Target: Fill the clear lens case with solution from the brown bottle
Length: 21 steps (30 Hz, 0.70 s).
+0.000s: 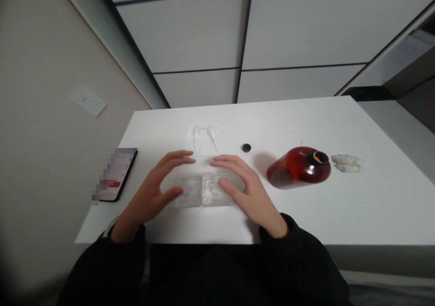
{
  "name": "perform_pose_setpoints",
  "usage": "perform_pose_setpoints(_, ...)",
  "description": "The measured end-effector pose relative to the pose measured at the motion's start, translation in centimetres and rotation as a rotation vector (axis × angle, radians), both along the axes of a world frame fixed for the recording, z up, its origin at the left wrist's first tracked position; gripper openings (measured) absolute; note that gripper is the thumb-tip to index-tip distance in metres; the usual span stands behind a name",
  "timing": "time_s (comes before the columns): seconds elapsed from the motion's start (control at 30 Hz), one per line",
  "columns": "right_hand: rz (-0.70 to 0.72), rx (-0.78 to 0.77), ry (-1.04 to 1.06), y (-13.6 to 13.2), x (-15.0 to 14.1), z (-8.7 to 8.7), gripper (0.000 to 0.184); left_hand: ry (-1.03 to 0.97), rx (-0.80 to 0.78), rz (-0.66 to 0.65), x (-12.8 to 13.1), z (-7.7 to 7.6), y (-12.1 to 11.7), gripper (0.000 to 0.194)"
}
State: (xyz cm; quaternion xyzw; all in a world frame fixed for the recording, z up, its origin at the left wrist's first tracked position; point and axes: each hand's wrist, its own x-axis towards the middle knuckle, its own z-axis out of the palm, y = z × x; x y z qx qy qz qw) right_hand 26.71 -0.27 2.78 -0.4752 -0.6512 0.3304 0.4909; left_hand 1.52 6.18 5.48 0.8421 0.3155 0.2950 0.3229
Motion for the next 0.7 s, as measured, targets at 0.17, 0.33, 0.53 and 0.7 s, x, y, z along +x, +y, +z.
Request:
perform_pose_setpoints(0.17,0.083,-0.106,-0.052,-2.4,-0.3,-1.2,0.031,0.183,0.051,-0.064,0.5,-1.3,-2.9,0.059)
perform_pose_setpoints(0.33,0.129,-0.168,-0.028,-1.8,-0.4,-0.8,0.020,0.184,0.012,-0.015,1.0,-1.8,-2.4,0.043)
perform_pose_setpoints(0.53,0.143,-0.211,-0.029,-1.6,-0.7,-0.7,0.017,0.162,-0.108,0.019,1.2,-1.9,-2.3,0.047)
perform_pose_setpoints(0.7,0.088,-0.233,-0.044,-1.9,-1.1,-0.7,0.016,0.105,-0.167,0.076,0.3,-2.4,-2.5,0.072)
